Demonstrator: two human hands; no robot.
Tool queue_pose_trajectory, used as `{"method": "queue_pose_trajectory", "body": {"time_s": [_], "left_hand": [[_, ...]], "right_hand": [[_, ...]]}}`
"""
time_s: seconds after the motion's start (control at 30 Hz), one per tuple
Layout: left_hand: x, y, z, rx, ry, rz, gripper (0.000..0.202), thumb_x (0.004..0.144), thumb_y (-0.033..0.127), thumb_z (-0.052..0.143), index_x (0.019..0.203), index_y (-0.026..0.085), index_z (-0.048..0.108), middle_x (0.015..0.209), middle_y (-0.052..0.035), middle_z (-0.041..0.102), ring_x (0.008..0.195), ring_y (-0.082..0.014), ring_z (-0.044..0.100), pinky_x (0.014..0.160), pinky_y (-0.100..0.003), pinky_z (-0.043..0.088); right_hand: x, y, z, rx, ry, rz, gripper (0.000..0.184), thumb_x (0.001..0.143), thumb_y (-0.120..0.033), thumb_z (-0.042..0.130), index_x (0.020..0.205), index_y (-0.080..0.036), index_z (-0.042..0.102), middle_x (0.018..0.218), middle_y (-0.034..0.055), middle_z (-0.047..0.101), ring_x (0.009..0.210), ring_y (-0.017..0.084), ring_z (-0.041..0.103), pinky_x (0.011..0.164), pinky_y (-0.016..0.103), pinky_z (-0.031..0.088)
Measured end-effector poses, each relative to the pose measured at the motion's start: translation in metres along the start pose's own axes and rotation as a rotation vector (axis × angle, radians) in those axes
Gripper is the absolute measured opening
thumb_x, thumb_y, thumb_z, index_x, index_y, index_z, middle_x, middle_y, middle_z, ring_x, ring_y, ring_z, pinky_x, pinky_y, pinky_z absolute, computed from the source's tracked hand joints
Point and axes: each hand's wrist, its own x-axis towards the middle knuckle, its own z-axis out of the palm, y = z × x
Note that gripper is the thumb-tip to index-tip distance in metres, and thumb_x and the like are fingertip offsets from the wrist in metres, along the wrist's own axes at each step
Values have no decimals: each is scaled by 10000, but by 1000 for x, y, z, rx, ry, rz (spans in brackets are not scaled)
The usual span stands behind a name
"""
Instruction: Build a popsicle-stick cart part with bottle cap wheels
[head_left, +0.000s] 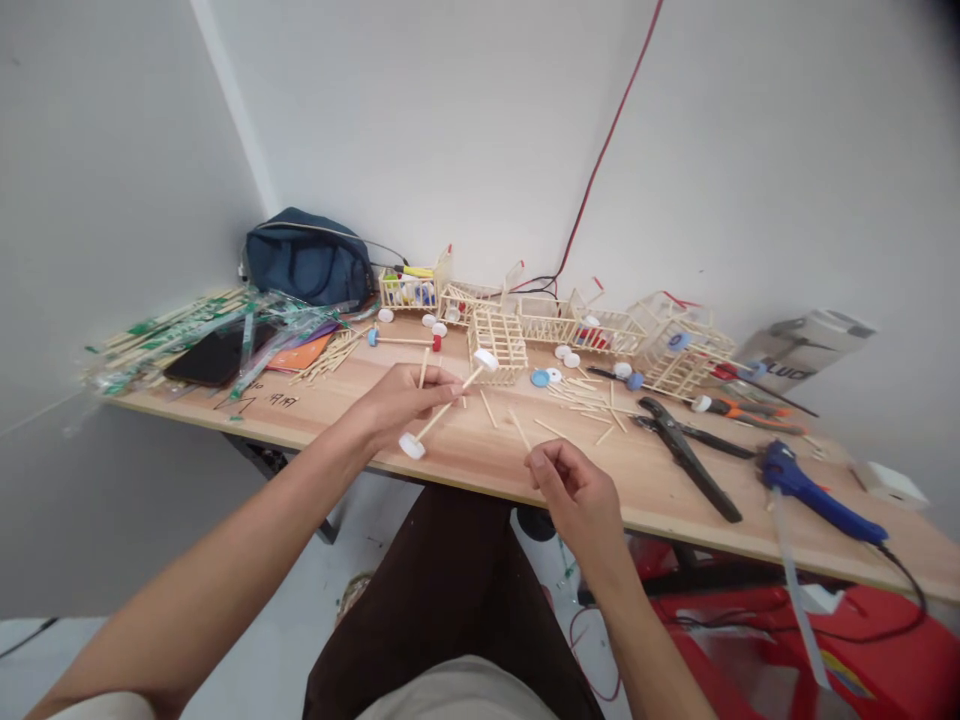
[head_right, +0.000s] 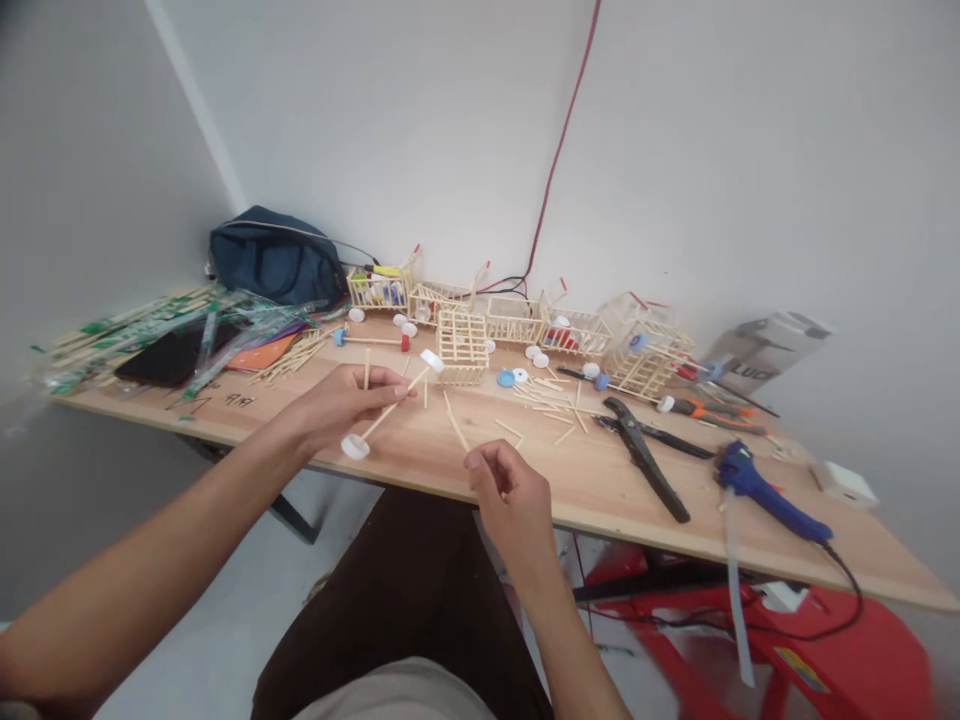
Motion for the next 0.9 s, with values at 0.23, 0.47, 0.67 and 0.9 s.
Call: {"method": "queue_pose_trajectory", "body": {"time_s": [0.23, 0.47, 0.67, 0.9], "left_hand": [[-22, 2, 34, -314, -138, -139, 305, 632, 395, 808, 758, 137, 704, 712, -5, 623, 572, -49, 452, 524, -174, 278], [-23, 8, 50, -316, -217, -139, 287, 654, 372, 799, 762, 129, 691, 681, 13, 577, 533, -33, 376, 496, -183, 233], [-23, 11, 56, -284, -216, -128, 307, 632, 377, 807, 720, 120, 665, 652, 14, 569, 506, -35, 341, 475, -201, 209], [-25, 12, 59, -264, -238, -120, 311, 636, 380, 803, 710, 120, 649, 651, 13, 564, 503, -36, 345, 473, -204, 213]], "right_hand": [[-15, -8, -16, -37, 78, 65, 272, 861, -430, 527, 731, -192, 544, 571, -50, 372, 517, 104, 316, 466, 236, 233], [-16, -11, -23, -47, 112, 47, 258, 852, -394, 540, 709, -180, 553, 584, -45, 393, 531, 97, 325, 475, 232, 240], [-17, -13, -25, -37, 140, 71, 257, 852, -388, 543, 702, -179, 553, 573, -51, 366, 529, 91, 299, 467, 229, 220], [-18, -13, -26, -27, 139, 33, 245, 857, -367, 540, 701, -179, 549, 578, -51, 378, 527, 88, 313, 469, 226, 232]]}}
